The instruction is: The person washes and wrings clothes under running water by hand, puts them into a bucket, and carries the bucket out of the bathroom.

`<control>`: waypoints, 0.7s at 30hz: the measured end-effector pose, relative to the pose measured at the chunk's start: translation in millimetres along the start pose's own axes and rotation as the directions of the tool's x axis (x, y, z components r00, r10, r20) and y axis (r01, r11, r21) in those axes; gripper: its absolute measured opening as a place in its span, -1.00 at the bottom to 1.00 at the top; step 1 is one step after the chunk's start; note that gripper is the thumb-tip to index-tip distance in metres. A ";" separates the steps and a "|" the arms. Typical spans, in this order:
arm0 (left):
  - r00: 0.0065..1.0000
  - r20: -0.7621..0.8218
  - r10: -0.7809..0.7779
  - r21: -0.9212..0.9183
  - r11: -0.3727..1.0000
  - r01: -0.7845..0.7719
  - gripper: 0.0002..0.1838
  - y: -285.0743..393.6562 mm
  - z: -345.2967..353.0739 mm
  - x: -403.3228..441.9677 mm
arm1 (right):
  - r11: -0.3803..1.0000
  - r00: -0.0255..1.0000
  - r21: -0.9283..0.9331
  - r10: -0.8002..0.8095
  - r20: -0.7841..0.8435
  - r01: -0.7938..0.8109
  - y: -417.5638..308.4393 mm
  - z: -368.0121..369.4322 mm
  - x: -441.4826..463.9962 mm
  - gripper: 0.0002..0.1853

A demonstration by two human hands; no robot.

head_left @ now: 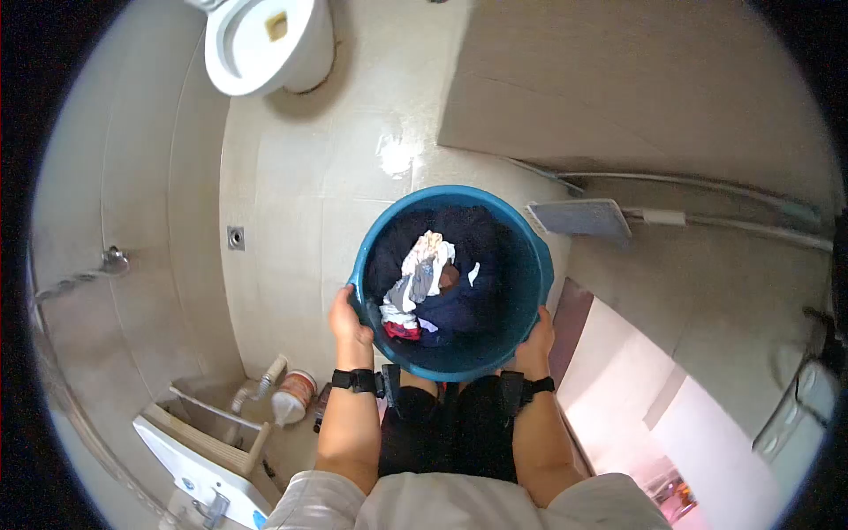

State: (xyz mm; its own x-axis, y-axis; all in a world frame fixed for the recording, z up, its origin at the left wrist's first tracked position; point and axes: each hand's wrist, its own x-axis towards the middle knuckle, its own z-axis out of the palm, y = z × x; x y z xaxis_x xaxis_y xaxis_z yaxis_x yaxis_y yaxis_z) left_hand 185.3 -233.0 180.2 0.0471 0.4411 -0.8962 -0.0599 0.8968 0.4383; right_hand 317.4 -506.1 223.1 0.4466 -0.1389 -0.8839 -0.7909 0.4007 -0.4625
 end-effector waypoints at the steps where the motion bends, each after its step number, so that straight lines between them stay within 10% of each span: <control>1: 1.000 0.010 -0.009 0.032 0.999 0.009 -0.84 0.0 3.5 -6.8 | 0.932 0.968 -0.264 -0.239 0.070 0.249 19.0 -40.6 21.7 -0.68; 6: 0.997 0.045 0.059 0.217 0.974 -0.067 -0.73 -8.3 28.7 -33.2 | 0.581 0.800 -0.602 -0.575 0.172 0.548 34.2 -98.0 3.7 -0.63; 7: 0.997 0.058 0.051 0.252 0.966 -0.064 -0.73 -8.3 38.6 -42.6 | 0.864 0.911 -0.325 -0.412 -0.019 0.384 13.6 -75.7 -23.3 -0.64; 9: 0.998 0.030 0.047 0.286 0.957 -0.054 -0.70 -1.5 53.2 -54.0 | 0.978 0.969 0.056 -0.188 -0.159 0.199 5.9 -63.7 -51.9 -0.65; 12: 0.984 0.179 0.000 0.313 0.948 -0.057 -0.68 -2.6 45.1 -38.7 | 0.493 0.668 -0.612 -0.740 0.077 0.618 7.3 -70.4 -72.4 -0.63; 13: 0.979 0.201 -0.014 0.336 0.940 -0.056 -0.68 -1.4 49.3 -42.6 | 0.870 0.851 -0.221 -0.483 -0.206 0.440 6.1 -69.6 -71.0 -0.62; 14: 0.986 0.165 -0.017 0.336 0.941 -0.040 -0.72 -0.9 50.3 -46.5 | 0.942 0.949 0.284 -0.089 -0.301 0.179 7.3 -69.1 -73.4 -0.60; 18: 0.992 0.124 -0.039 0.393 0.919 -0.013 -0.75 -3.8 63.0 -51.9 | 0.910 0.923 0.364 -0.045 -0.383 0.196 17.5 -58.3 -78.3 -0.62; 21: 0.977 0.211 -0.036 0.428 0.902 -0.060 -0.74 -11.2 61.7 -33.9 | 0.918 0.819 0.071 -0.310 -0.483 0.389 50.9 -68.8 -61.3 -0.67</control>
State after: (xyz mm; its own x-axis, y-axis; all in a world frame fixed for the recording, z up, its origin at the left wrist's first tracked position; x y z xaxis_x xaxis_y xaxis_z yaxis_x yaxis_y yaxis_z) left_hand 245.9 -256.0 209.9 0.2588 0.4059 -0.8765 0.3696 0.7967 0.4781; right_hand 221.0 -539.4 249.1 0.4088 -0.6753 -0.6139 -0.5229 0.3779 -0.7640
